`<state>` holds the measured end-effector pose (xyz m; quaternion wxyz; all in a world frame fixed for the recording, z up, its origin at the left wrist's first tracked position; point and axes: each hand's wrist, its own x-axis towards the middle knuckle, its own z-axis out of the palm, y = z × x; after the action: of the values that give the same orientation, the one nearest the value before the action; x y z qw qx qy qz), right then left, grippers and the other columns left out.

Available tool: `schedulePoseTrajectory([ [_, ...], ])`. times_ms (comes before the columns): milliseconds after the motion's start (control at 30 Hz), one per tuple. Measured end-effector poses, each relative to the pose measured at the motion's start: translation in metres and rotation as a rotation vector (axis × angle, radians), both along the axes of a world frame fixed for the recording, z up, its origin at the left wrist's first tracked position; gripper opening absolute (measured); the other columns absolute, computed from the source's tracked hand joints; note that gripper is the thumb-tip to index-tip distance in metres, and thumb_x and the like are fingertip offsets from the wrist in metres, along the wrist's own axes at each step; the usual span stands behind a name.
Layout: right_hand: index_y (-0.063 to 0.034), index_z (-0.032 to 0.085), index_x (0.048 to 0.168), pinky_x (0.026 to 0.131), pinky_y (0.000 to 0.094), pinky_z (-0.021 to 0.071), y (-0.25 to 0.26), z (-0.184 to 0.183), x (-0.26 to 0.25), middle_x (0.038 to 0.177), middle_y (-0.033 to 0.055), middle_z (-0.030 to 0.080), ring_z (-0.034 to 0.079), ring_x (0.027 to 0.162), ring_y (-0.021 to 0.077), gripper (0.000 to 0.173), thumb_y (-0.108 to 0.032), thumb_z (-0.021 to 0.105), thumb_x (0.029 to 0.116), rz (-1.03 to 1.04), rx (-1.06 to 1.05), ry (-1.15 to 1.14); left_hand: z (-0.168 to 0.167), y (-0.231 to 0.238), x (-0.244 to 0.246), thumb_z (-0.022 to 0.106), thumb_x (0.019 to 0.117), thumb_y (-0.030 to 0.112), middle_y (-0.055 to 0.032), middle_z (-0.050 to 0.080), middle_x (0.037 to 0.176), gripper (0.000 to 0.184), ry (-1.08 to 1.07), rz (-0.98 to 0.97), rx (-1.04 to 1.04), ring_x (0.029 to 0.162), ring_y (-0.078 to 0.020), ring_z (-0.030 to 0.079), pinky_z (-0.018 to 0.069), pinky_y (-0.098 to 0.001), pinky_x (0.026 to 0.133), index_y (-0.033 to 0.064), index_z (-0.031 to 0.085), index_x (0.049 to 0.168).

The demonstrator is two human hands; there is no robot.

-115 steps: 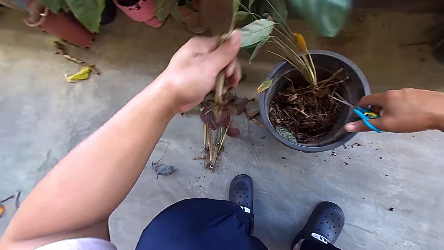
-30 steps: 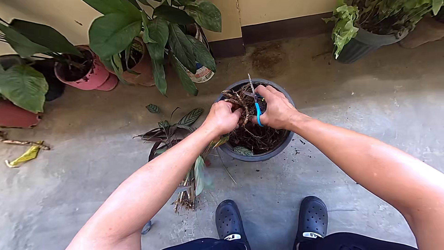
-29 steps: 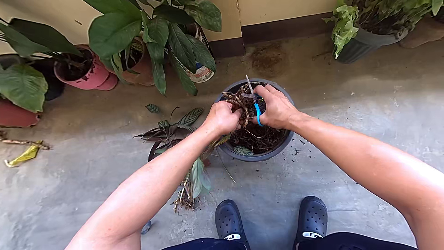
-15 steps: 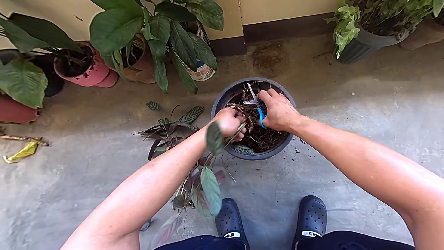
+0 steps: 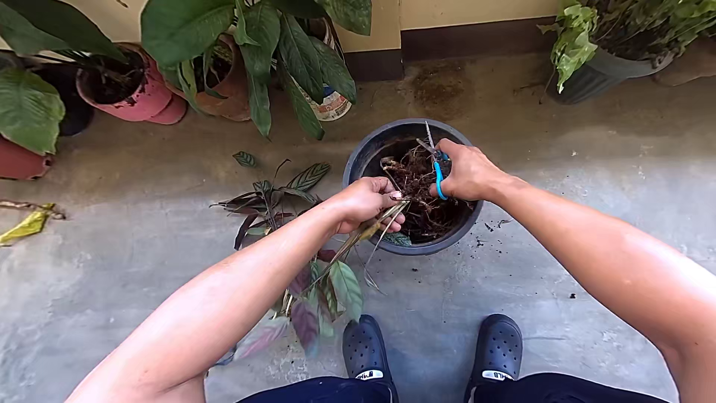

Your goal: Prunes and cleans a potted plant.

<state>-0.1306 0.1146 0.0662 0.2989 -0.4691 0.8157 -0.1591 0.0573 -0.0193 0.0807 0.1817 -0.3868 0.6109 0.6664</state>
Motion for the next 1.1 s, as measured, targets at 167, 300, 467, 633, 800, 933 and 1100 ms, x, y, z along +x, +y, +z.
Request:
schedulePoseTrajectory([
  [167, -0.0107, 0.056, 0.132, 0.083, 0.0518, 0.0544, 0.004, -0.014, 0.005, 0.111, 0.0163, 0.066, 0.066, 0.098, 0.0285, 0.057, -0.025, 0.083, 0.0832, -0.269, -0.032, -0.436, -0.011, 0.0, 0.005, 0.043, 0.112, 0.019, -0.0178, 0.074, 0.111, 0.027, 0.059, 0.085, 0.141, 0.09, -0.0287, 0.077, 0.0642, -0.0384, 0.079, 0.0064, 0.045, 0.135],
  [300, -0.0101, 0.056, 0.132, 0.084, 0.0468, 0.0558, 0.007, -0.025, 0.015, 0.111, 0.0128, 0.067, 0.066, 0.099, 0.0236, 0.057, -0.026, 0.083, 0.0837, -0.369, -0.069, -0.677, -0.012, 0.003, 0.0, 0.046, 0.1111, 0.025, -0.0112, 0.072, 0.086, 0.03, 0.086, 0.077, 0.079, 0.069, -0.0183, 0.072, 0.0629, -0.0309, 0.068, 0.0024, 0.054, 0.128],
  [467, -0.0135, 0.054, 0.137, 0.084, 0.0576, 0.052, -0.003, -0.011, 0.02, 0.11, 0.0168, 0.068, 0.066, 0.101, 0.0336, 0.072, -0.04, 0.087, 0.0789, -0.109, -0.003, -0.168, -0.015, 0.007, -0.008, 0.045, 0.1114, 0.019, 0.0017, 0.049, 0.065, 0.019, -0.032, 0.056, -0.077, 0.045, -0.0037, 0.038, 0.0327, -0.0169, 0.041, 0.0053, 0.057, 0.105],
  [633, -0.0093, 0.053, 0.139, 0.092, 0.0558, 0.0518, -0.016, -0.005, 0.021, 0.124, 0.0178, 0.061, 0.062, 0.114, 0.0356, 0.073, -0.032, 0.086, 0.0784, 0.082, -0.051, 0.052, -0.006, 0.003, -0.006, 0.045, 0.111, 0.019, 0.0069, 0.04, 0.059, 0.021, -0.037, 0.168, 0.057, 0.042, -0.0007, 0.03, 0.0265, -0.0149, 0.038, 0.0087, 0.056, 0.096],
  [800, -0.0096, 0.052, 0.14, 0.094, 0.0555, 0.0514, -0.021, -0.003, 0.017, 0.125, 0.0178, 0.061, 0.062, 0.116, 0.0358, 0.071, -0.029, 0.085, 0.0798, 0.146, -0.036, 0.101, -0.002, -0.003, -0.004, 0.045, 0.1109, 0.019, 0.0074, 0.04, 0.058, 0.021, -0.03, 0.163, 0.088, 0.041, 0.0006, 0.029, 0.0258, -0.0137, 0.037, 0.0095, 0.056, 0.096],
  [933, -0.0094, 0.052, 0.139, 0.094, 0.0555, 0.0516, -0.021, -0.003, 0.015, 0.125, 0.0184, 0.061, 0.062, 0.116, 0.0365, 0.068, -0.022, 0.083, 0.0797, 0.142, -0.01, 0.104, 0.005, -0.013, -0.001, 0.044, 0.1108, 0.016, 0.0064, 0.04, 0.06, 0.017, -0.05, 0.014, 0.003, 0.042, -0.0001, 0.03, 0.0251, -0.0142, 0.039, 0.008, 0.057, 0.103],
  [1100, -0.0064, 0.054, 0.137, 0.093, 0.0599, 0.0515, -0.012, -0.004, -0.003, 0.125, 0.0223, 0.061, 0.062, 0.115, 0.0415, 0.066, -0.021, 0.084, 0.0802, 0.113, 0.012, 0.18, 0.024, -0.044, 0.013, 0.051, 0.1093, 0.019, 0.0003, 0.057, 0.071, 0.019, -0.124, -0.312, -0.287, 0.048, -0.0042, 0.037, 0.0315, -0.0202, 0.045, 0.0066, 0.066, 0.111],
])
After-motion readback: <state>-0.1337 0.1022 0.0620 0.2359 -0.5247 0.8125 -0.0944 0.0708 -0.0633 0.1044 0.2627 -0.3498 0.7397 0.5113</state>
